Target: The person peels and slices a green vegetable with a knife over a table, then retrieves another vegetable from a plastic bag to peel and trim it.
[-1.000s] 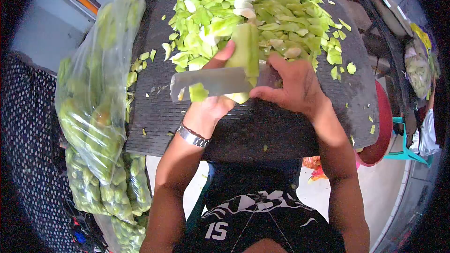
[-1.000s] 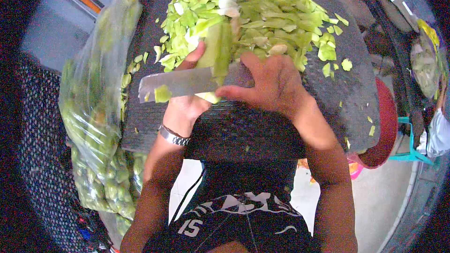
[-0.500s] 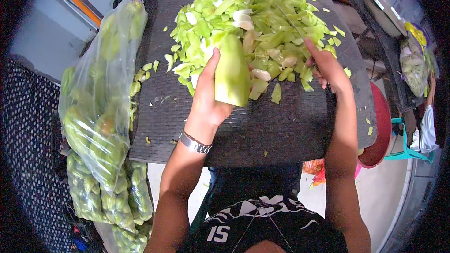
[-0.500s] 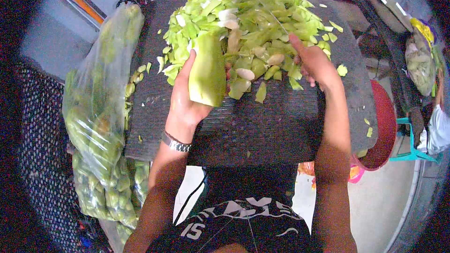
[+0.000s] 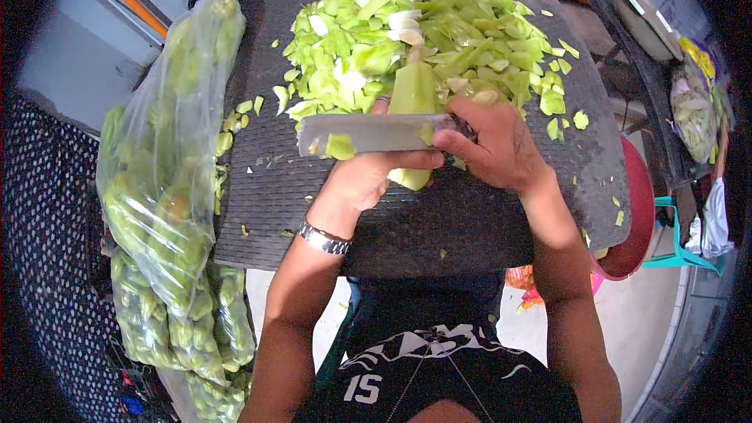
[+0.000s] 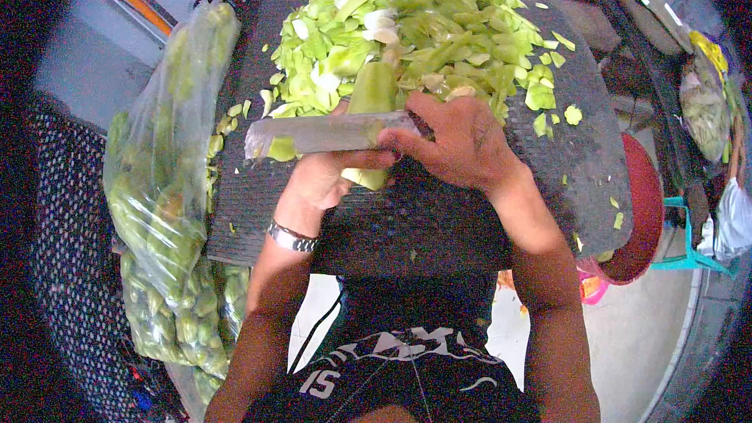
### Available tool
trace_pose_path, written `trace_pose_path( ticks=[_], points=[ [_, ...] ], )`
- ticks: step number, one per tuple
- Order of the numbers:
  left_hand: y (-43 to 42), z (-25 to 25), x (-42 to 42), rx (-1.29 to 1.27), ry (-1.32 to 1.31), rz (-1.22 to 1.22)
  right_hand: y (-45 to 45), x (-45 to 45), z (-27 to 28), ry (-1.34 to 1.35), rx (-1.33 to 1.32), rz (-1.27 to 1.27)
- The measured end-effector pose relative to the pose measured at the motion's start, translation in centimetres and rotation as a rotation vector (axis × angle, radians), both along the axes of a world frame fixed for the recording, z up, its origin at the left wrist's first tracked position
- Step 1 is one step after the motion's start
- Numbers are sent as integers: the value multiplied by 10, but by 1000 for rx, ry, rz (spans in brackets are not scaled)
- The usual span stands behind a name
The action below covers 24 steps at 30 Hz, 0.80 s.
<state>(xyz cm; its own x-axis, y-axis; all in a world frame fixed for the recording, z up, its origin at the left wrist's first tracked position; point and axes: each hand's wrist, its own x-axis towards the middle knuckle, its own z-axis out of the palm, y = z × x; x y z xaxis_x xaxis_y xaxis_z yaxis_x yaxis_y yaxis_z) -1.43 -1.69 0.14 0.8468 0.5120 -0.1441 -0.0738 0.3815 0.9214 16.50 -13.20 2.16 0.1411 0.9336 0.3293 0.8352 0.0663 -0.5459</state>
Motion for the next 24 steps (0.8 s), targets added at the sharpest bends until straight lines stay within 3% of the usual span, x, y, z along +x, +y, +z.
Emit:
trace_pose_path(
  ticks=[1,8,11,15,18,22,24],
  points=[
    [-2,3,0,96,6,3,-1,0,-1,-29,3,-2],
    [-1,10,-2,36,134,-101,0,16,-11,-153,107,-133],
    [-9,8,3,162,-7,-106,2,41,-9,77,-37,-237],
    [-8,13,1,115,34,-104,2,51,-11,147,-50,-186],
    [-4,15,1,83,61,-65,-2,10,5,30,-19,-30],
    [-9,10,-4,70,-31,30,-3,-5,3,-40,-35,-49],
    [-5,11,-5,91,80,-27,-1,6,-2,-53,38,-96]
  ],
)
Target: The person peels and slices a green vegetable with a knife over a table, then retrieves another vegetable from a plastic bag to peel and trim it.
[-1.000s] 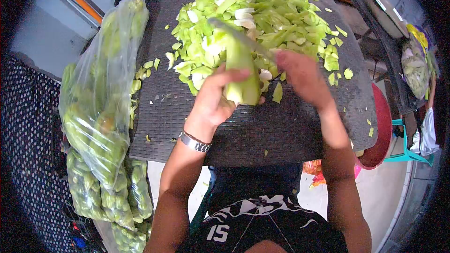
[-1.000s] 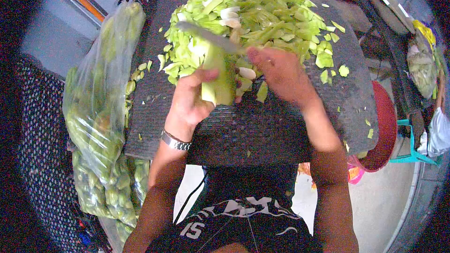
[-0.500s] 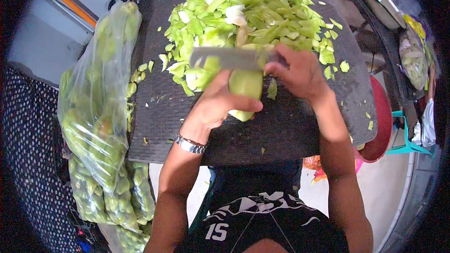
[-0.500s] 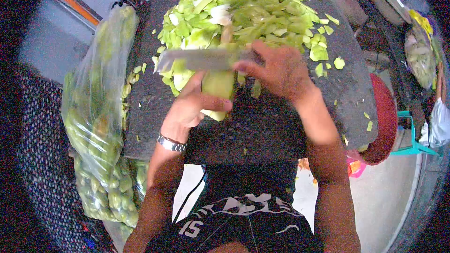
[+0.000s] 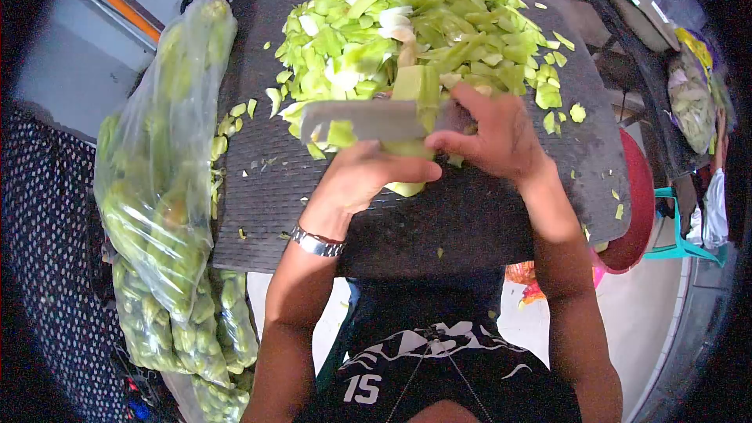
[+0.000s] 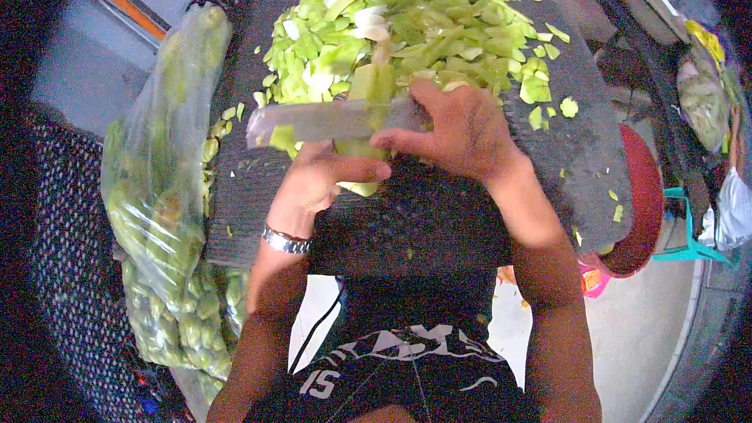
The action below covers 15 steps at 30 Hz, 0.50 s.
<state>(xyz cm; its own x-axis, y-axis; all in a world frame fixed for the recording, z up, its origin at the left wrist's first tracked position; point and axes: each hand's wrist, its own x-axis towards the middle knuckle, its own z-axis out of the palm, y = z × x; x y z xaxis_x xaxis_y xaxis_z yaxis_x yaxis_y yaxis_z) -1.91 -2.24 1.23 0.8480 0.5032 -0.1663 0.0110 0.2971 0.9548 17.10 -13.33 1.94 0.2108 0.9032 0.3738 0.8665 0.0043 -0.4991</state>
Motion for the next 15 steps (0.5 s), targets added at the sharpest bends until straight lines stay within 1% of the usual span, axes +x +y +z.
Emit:
trace_pose_path(
  ticks=[1,2,5,6,8,11,12,14,15],
  points=[
    [2,1,0,16,56,-25,2,6,-4,-9,42,-21],
    [-1,0,3,53,-65,46,4,13,-10,-50,89,-54],
    [4,12,-1,-81,-35,2,3,32,-12,-107,29,-167],
    [6,9,-1,-101,-81,1,2,37,-10,-96,-38,-191],
    [10,11,-2,-131,-87,-59,0,45,-6,-72,-176,-235],
    [11,11,-6,-117,-121,-150,-5,67,2,-18,-339,-497],
    [11,10,-5,-100,-135,-191,-11,69,4,-61,-301,-548],
    [10,10,-3,-208,-126,-123,-11,93,-16,71,-335,-506],
    [10,10,-2,-264,-120,-83,-7,93,-15,138,-355,-478]
  ],
)
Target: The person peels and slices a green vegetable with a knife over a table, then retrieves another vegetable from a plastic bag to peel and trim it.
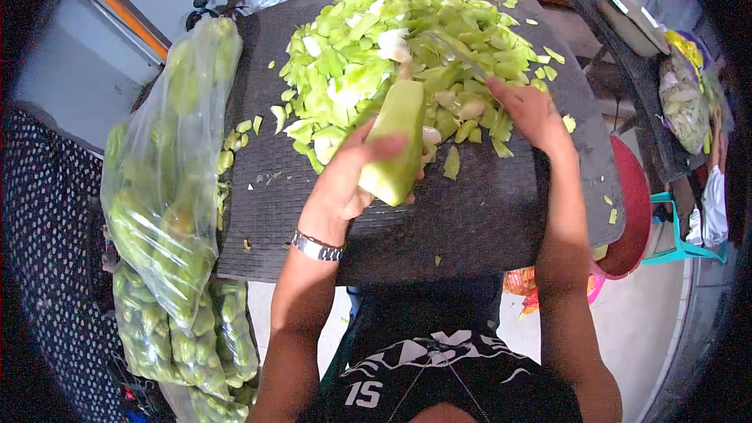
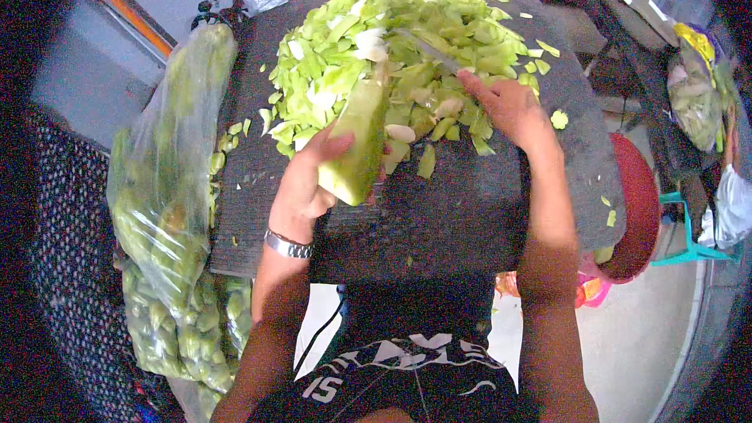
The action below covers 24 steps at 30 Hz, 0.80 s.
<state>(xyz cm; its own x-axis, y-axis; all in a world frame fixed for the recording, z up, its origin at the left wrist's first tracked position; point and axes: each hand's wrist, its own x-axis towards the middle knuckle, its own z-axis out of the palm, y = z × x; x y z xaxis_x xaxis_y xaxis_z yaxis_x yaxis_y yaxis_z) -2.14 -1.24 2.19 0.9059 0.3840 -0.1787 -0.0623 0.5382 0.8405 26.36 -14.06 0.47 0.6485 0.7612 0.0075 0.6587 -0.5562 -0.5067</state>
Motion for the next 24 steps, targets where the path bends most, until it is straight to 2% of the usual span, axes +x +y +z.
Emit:
trace_pose_path(
  ticks=[3,6,7,10,14,16,17,19,21,23,24],
  points=[
    [3,-4,8,-163,40,157,2,-17,8,532,-98,-75],
    [8,-7,12,-229,-39,277,4,-62,28,1278,226,80],
    [7,-5,9,-207,-24,323,6,-70,25,1364,230,219],
    [18,-18,7,-244,-73,281,9,-107,24,1202,199,235],
    [22,-37,9,-283,-123,362,5,-141,18,-89,278,490],
    [17,-30,5,-295,-176,310,8,-147,11,-121,343,516],
    [8,-25,6,-182,-121,376,9,-148,9,-134,355,512],
    [-2,-33,2,81,-278,379,10,-145,6,-153,379,522],
    [-2,-32,2,42,-306,374,11,-144,3,-158,406,550],
    [5,-24,8,-297,-200,353,10,-144,4,-172,362,548],
    [5,-22,10,-282,-183,360,10,-143,5,-181,340,546]
  ],
)
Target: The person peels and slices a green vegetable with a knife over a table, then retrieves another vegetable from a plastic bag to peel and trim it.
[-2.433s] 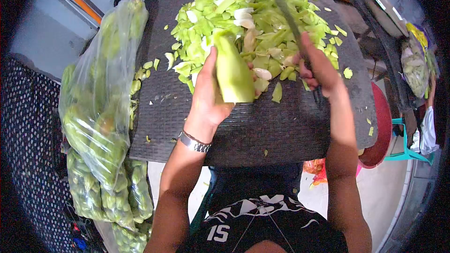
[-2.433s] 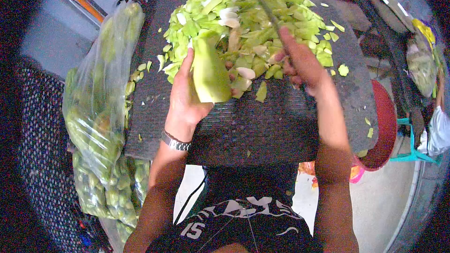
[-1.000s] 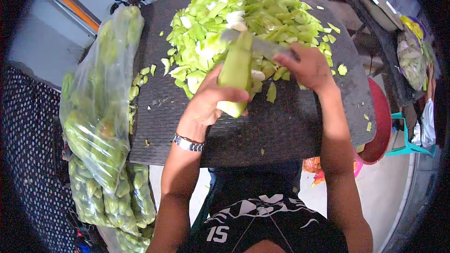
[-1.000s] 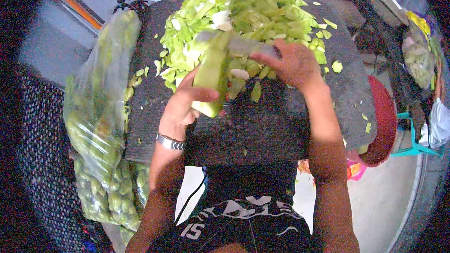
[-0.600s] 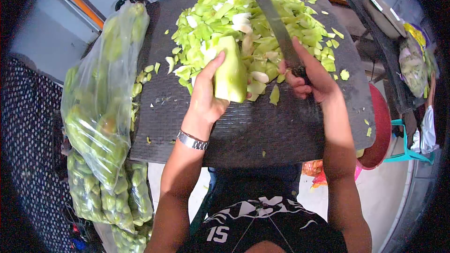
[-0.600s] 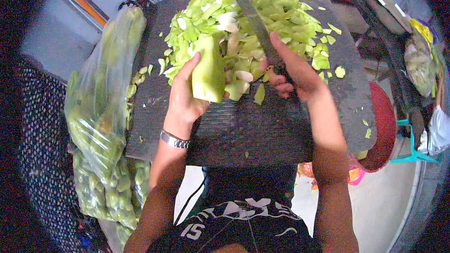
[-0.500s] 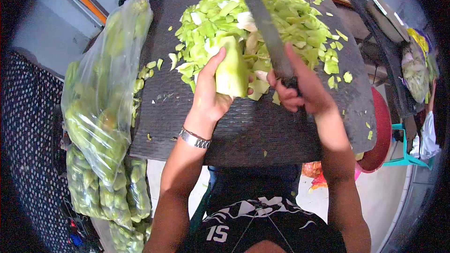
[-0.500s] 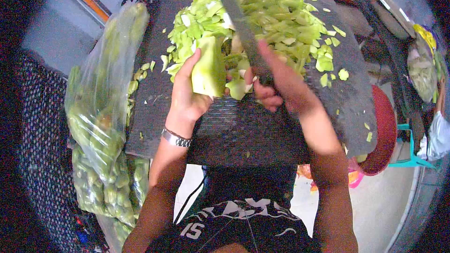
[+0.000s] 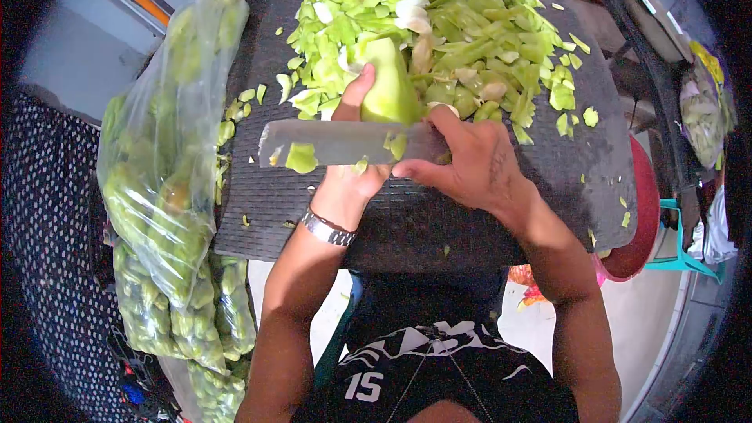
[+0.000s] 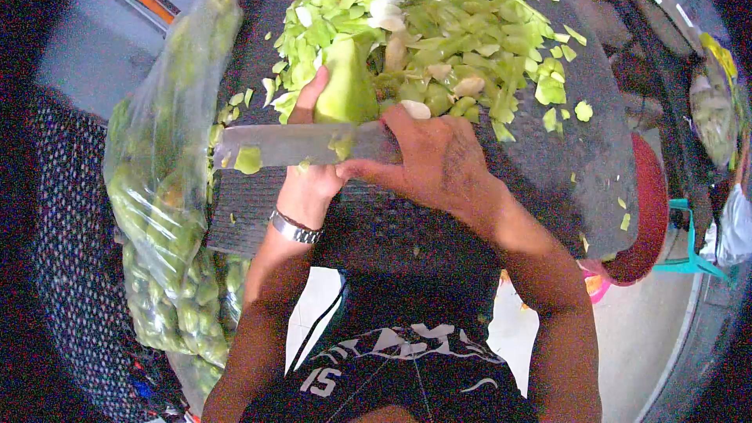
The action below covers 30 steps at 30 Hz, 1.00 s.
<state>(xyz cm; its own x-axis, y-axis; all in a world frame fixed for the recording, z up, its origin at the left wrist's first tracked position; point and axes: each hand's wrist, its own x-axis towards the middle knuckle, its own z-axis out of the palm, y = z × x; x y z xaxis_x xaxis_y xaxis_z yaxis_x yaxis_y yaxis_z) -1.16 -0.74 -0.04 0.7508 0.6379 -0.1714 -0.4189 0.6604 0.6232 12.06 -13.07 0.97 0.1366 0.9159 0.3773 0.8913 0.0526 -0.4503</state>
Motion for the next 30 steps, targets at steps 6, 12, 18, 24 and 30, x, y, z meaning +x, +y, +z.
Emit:
trace_pose_path(
  ticks=[6,12,18,24,30],
  points=[
    [-3,1,2,72,83,-32,2,15,-5,67,57,-52],
    [-8,0,-5,-28,-48,-222,6,40,-7,196,45,-86],
    [-9,2,2,-4,-33,-133,1,18,-5,94,143,48],
    [-6,-1,-1,-102,-107,-184,-4,20,0,43,104,60],
    [-14,7,0,-16,-66,-130,-3,23,0,58,134,94]
  ],
)
